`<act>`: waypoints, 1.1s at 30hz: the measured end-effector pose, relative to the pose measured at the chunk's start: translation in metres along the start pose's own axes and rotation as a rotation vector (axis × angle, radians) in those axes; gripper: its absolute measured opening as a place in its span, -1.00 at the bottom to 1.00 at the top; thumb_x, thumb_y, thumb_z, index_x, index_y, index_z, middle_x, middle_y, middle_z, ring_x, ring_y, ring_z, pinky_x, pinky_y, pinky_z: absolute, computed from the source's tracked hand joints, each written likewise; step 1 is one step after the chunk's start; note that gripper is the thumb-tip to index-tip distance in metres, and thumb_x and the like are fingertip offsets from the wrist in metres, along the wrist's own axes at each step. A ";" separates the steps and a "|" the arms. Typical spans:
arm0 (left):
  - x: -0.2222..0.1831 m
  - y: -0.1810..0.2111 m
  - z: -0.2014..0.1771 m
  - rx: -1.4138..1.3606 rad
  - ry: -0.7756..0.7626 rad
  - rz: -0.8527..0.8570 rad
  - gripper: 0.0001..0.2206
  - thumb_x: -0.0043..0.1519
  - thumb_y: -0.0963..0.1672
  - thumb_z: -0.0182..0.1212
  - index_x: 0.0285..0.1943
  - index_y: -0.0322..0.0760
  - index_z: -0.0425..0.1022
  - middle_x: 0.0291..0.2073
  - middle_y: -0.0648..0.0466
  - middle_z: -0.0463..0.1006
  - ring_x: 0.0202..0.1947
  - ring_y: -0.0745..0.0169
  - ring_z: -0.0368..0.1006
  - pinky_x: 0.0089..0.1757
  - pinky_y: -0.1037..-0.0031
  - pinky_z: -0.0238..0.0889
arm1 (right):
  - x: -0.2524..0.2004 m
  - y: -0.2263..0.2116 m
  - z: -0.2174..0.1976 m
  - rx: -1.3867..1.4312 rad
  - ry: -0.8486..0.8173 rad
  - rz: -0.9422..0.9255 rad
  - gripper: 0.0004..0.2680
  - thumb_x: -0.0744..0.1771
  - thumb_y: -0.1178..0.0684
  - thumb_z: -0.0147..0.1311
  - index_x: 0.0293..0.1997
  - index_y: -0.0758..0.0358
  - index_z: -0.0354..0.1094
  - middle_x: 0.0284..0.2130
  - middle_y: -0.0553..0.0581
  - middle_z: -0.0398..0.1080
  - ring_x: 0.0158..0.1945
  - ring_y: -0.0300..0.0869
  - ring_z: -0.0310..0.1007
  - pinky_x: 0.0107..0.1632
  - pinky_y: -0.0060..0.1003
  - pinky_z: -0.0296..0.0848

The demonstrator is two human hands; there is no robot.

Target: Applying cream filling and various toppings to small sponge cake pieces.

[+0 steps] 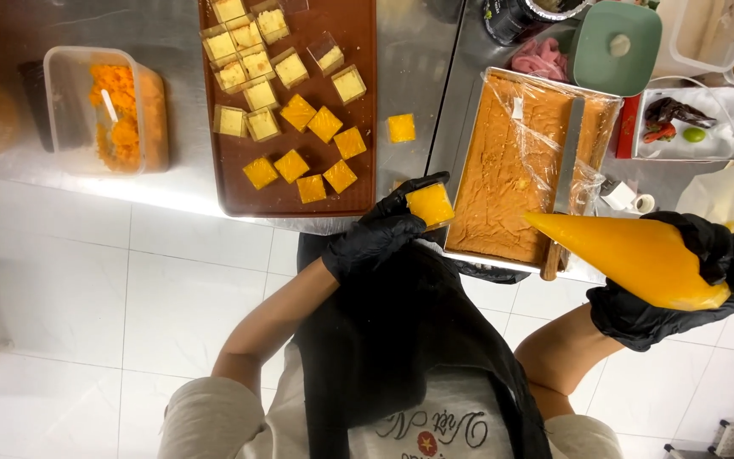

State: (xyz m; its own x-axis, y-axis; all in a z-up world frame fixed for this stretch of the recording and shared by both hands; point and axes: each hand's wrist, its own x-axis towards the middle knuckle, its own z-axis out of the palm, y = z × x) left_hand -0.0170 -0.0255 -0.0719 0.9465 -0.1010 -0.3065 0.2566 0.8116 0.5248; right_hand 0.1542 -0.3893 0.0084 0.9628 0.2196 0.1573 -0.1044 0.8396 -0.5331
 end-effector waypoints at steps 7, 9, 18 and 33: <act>-0.032 0.025 -0.016 -0.204 0.104 -0.020 -0.41 0.17 -0.24 0.18 0.47 -0.33 0.23 0.12 0.04 0.52 0.09 0.26 0.49 0.09 0.47 0.44 | -0.004 -0.002 -0.043 0.062 -0.064 0.076 -0.71 0.58 -0.23 -0.21 -0.20 -0.05 0.30 -0.35 -0.33 0.38 -0.28 -0.53 0.26 -0.02 -0.71 0.32; -0.050 0.031 -0.035 -0.231 0.267 -0.013 -0.39 0.14 -0.25 0.25 0.45 -0.28 0.26 0.11 0.02 0.51 0.07 0.19 0.47 0.04 0.44 0.43 | -0.005 0.018 -0.015 -0.465 -0.068 -0.234 -0.63 0.40 -0.21 0.04 0.35 0.01 0.28 -0.03 -0.26 0.43 -0.09 -0.45 0.33 0.13 -0.54 0.32; -0.102 0.018 -0.135 1.127 0.880 0.642 -0.43 0.16 -0.24 0.45 0.35 -0.26 0.29 0.13 -0.05 0.34 0.16 0.07 0.35 0.08 0.32 0.39 | 0.008 0.003 -0.079 -0.865 -0.105 -0.280 -0.65 0.50 -0.24 -0.01 0.41 0.08 0.20 0.09 -0.13 0.38 0.01 -0.32 0.36 0.18 -0.23 0.40; -0.054 0.004 -0.083 0.951 1.080 0.465 -0.56 0.34 -0.19 0.20 0.42 -0.37 0.32 0.22 -0.29 0.33 0.08 -0.10 0.39 -0.17 0.31 0.42 | 0.024 0.011 -0.034 0.205 0.132 0.127 -0.62 0.58 -0.21 -0.22 -0.34 0.06 0.32 -0.54 -0.26 0.36 -0.47 -0.47 0.32 -0.23 -0.65 0.32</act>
State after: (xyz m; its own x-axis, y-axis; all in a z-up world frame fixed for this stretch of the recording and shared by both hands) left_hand -0.0835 0.0311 -0.1186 0.4908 0.8543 -0.1709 0.4114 -0.0543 0.9098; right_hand 0.1845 -0.3920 -0.0218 0.9615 0.2742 -0.0166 -0.2616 0.8956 -0.3598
